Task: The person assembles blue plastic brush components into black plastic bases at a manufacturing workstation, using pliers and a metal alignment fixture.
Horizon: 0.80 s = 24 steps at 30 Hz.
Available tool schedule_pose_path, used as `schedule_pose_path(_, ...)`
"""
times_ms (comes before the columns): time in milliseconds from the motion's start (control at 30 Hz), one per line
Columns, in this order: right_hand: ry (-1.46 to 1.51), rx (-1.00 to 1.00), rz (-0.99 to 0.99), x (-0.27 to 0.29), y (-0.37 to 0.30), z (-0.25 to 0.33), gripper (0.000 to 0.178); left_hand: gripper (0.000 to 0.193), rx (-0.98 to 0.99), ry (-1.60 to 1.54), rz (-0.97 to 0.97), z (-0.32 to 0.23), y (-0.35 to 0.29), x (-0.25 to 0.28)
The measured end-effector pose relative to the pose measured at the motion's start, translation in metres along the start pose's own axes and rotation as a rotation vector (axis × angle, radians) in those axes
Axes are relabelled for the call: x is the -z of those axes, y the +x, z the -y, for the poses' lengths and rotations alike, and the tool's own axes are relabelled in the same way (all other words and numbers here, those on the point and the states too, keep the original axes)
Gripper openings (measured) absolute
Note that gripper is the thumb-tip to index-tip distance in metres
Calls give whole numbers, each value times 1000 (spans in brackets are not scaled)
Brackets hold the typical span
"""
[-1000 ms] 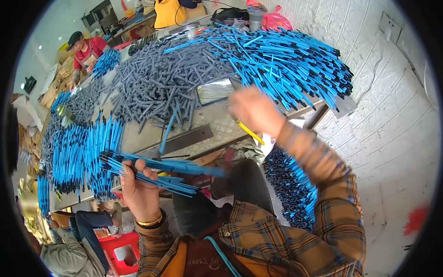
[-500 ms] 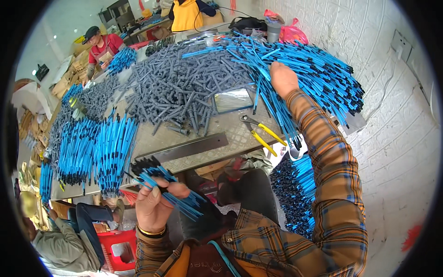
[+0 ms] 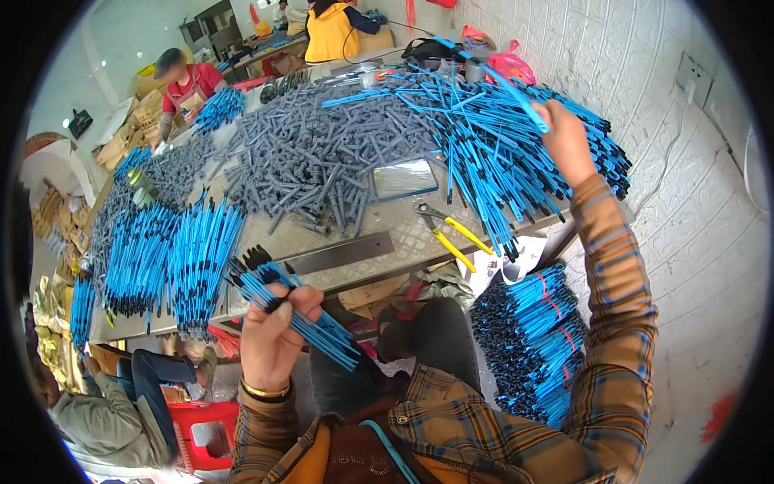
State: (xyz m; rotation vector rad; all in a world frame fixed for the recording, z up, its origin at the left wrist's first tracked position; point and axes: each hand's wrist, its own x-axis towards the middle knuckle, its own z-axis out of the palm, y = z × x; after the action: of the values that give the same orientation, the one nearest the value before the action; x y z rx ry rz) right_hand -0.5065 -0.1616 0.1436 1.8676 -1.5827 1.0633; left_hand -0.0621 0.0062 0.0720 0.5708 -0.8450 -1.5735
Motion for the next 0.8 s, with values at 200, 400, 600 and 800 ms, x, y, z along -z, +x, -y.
schedule_pose_path(200, 252, -164, 81, 51, -24, 32, 16, 29, -2, -144, -182, -2, 11, 0)
schedule_pose_path(400, -64, -16, 7, 55, -31, 43, 20, 27, -1, -116, -109, -3, 13, -4)
schedule_pose_path(600, -352, 28, 221, 42, -19, 35, 16, 31, 18, -23, -27, -2, 6, -3)
schedule_pose_path(800, 102, -55, 59, 52, -21, 30, 17, 34, 6, -12, -6, 0, 10, -3)
